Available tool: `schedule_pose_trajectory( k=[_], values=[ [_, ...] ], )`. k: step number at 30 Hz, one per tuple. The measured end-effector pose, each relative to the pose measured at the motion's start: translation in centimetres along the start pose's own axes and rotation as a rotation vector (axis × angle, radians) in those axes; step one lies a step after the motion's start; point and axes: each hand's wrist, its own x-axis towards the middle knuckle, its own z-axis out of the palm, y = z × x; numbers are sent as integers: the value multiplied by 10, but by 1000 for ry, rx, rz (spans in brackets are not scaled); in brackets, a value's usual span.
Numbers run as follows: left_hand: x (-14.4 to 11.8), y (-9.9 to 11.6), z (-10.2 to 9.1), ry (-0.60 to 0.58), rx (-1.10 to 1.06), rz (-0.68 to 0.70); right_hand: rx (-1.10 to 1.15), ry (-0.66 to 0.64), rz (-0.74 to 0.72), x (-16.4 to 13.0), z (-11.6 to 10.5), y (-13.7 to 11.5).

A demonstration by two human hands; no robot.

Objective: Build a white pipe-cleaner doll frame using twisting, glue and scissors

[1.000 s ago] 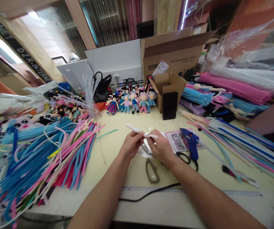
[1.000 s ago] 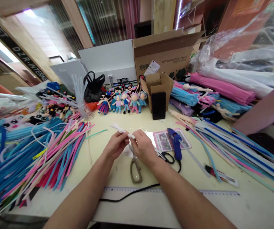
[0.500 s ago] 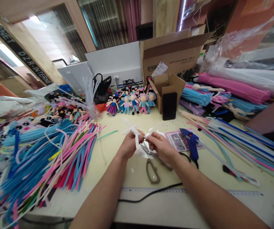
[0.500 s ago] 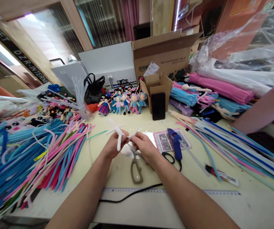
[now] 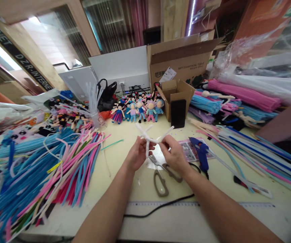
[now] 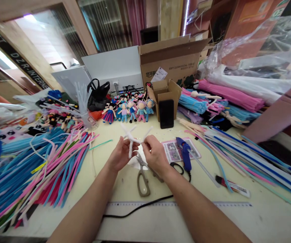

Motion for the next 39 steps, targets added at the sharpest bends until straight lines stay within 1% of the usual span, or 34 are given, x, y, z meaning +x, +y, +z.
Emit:
schedule_pose_trajectory(
  k=[2, 5, 8, 11, 13, 16, 20, 22, 23, 25, 27, 29, 32, 34, 35, 37, 39],
  values=[
    [1, -5, 1, 50, 70, 40, -69, -31, -75, -2, 1, -2],
    [2, -9, 2, 76, 137, 79, -131, -84, -120, -4, 5, -2],
    [3, -8, 1, 91, 206, 117, -154, -107, -112, -4, 7, -1],
    [3, -4, -3, 97, 317, 175, -105, -117, -70, -4, 8, 1],
    [3, -2, -7, 87, 392, 213, -28, -126, -7, -3, 8, 2],
    [3, 1, -14, 77, 501, 248, 147, -165, 151, -2, 10, 1],
    [1, 5, -15, 25, 558, 312, 508, -277, 452, -1, 11, -2],
    [-1, 6, -12, -5, 565, 347, 699, -316, 571, -1, 11, -2],
    [-2, 7, -11, -11, 568, 358, 776, -326, 607, -1, 12, -2],
    [-4, 7, -7, -3, 568, 363, 875, -330, 626, -2, 12, -2],
    [-4, 5, -4, 24, 571, 351, 890, -304, 594, -2, 12, -1],
    [-3, 1, -3, 74, 569, 329, 814, -255, 532, -2, 13, 0],
    [1, -6, -1, 206, 552, 323, 525, -148, 378, -2, 13, 1],
    [2, -10, -1, 303, 577, 297, 262, -71, 211, -3, 11, 1],
    [3, -12, -1, 326, 588, 277, 137, -43, 120, -3, 10, 1],
    [2, -14, 1, 297, 573, 206, -74, -26, -45, -4, 8, 1],
    [0, -16, 3, 221, 504, 133, -213, -49, -149, -5, 8, 1]
  ],
)
